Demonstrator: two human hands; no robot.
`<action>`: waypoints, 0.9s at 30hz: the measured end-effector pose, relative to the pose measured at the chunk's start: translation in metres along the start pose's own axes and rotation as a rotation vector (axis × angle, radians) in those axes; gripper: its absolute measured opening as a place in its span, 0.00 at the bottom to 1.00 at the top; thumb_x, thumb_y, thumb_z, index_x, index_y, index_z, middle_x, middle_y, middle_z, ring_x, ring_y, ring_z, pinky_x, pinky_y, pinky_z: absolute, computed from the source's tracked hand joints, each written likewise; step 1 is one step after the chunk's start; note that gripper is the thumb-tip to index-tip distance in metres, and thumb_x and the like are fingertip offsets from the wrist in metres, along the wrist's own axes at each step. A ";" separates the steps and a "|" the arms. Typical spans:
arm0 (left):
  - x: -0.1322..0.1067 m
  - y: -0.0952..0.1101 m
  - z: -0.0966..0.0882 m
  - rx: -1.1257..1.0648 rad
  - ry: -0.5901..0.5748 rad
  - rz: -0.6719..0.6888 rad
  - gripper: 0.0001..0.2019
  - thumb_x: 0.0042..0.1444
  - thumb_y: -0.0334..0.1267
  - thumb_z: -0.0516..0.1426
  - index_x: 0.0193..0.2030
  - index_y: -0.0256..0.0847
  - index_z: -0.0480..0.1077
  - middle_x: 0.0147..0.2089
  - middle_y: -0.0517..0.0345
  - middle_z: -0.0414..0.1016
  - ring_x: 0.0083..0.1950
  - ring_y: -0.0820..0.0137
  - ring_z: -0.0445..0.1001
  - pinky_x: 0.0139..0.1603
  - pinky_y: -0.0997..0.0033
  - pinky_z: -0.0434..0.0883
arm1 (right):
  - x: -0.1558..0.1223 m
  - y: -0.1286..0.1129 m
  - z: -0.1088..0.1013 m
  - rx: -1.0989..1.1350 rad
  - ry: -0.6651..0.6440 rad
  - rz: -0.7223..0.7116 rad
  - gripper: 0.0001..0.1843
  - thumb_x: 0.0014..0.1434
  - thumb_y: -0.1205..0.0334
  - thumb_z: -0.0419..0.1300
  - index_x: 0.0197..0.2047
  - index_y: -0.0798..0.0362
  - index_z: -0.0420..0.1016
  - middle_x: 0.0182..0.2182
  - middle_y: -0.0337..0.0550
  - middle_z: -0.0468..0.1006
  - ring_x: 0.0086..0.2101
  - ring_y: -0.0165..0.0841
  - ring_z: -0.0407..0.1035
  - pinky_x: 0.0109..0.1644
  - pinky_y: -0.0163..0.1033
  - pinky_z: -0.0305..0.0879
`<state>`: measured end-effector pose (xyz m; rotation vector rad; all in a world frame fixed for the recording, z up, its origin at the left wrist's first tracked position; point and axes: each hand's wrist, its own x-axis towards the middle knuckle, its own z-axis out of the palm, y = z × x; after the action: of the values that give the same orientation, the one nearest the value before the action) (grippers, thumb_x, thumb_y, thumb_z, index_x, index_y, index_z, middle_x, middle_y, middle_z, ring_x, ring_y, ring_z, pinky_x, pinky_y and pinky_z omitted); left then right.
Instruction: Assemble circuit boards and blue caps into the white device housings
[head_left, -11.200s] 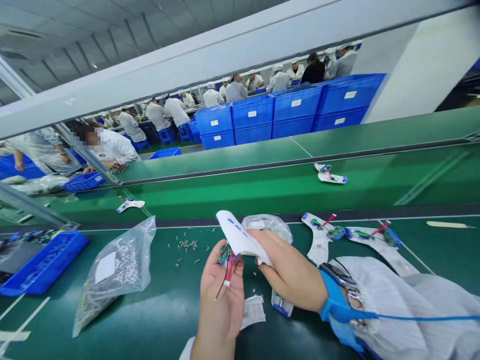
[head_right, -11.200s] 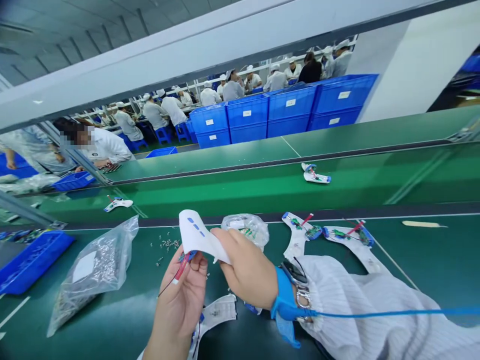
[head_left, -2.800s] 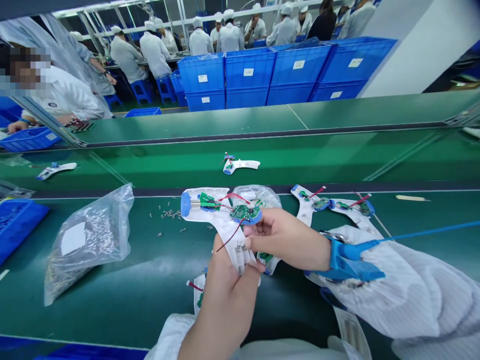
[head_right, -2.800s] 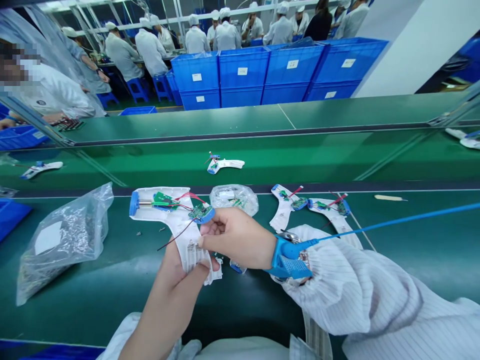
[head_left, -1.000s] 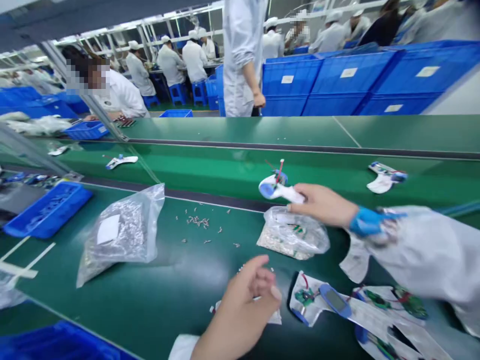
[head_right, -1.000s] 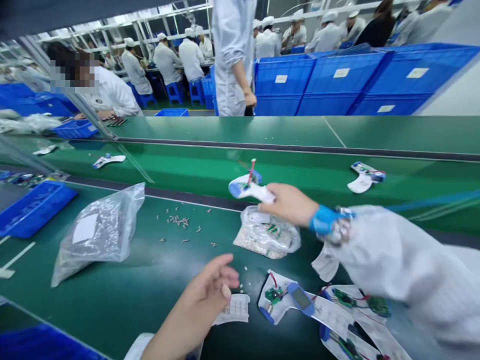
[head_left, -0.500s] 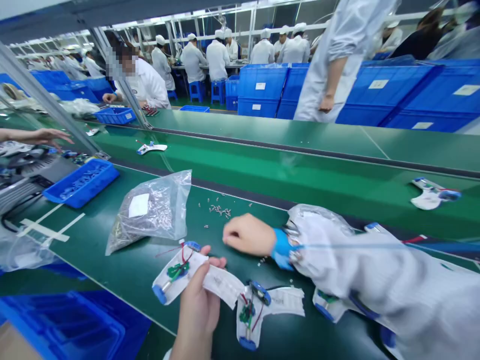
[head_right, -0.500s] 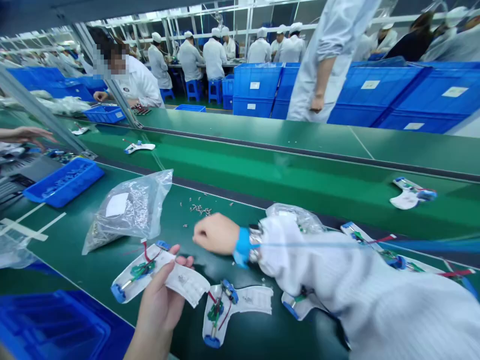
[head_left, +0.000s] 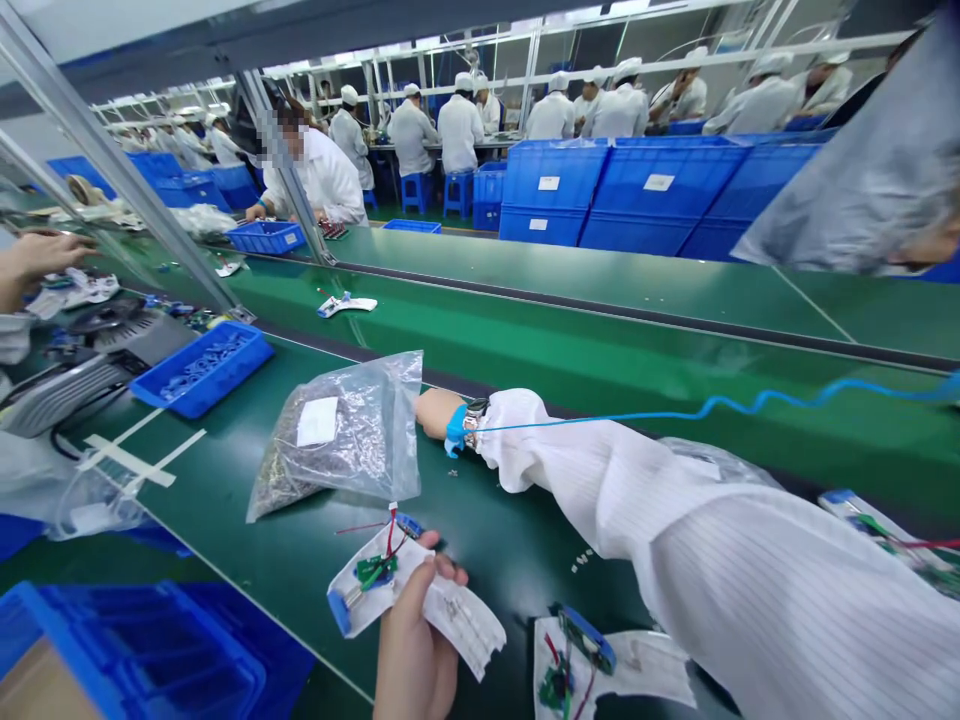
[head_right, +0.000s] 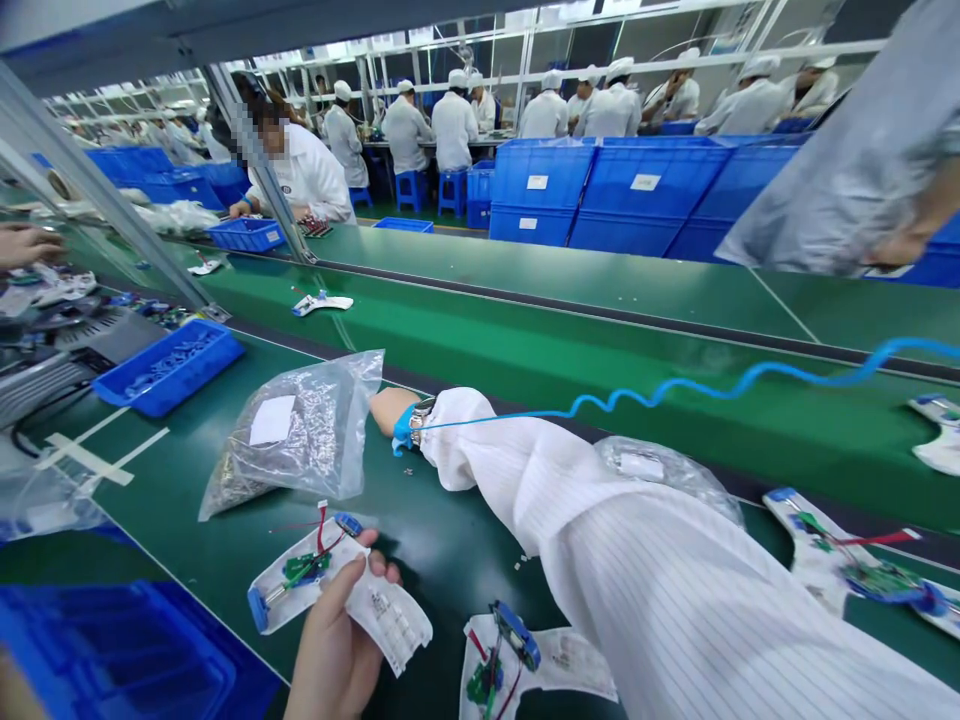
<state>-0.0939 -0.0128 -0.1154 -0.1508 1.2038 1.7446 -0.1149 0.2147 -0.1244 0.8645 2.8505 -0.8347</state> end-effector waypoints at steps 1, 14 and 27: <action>0.001 0.001 0.001 0.001 -0.001 0.004 0.09 0.41 0.33 0.62 0.32 0.37 0.72 0.18 0.62 0.69 0.22 0.73 0.70 0.27 0.74 0.65 | -0.001 0.001 0.000 -0.008 -0.015 0.016 0.15 0.61 0.59 0.55 0.49 0.56 0.68 0.48 0.49 0.70 0.44 0.35 0.68 0.47 0.44 0.67; 0.021 0.014 0.044 0.027 -0.045 0.050 0.09 0.47 0.27 0.58 0.37 0.37 0.68 0.21 0.64 0.69 0.25 0.75 0.72 0.31 0.77 0.69 | -0.064 -0.005 -0.032 0.275 -0.016 0.079 0.13 0.62 0.59 0.54 0.46 0.59 0.69 0.40 0.44 0.73 0.36 0.30 0.70 0.38 0.39 0.70; 0.055 0.018 0.050 0.333 -0.392 -0.148 0.10 0.59 0.40 0.54 0.43 0.36 0.68 0.37 0.57 0.72 0.31 0.74 0.71 0.29 0.70 0.71 | -0.148 0.028 -0.042 0.681 0.197 0.265 0.02 0.44 0.69 0.56 0.24 0.54 0.66 0.18 0.36 0.69 0.21 0.25 0.63 0.27 0.32 0.63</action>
<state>-0.1164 0.0597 -0.1101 0.2821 1.1381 1.3440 0.0291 0.1817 -0.0730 1.4105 2.5028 -1.8006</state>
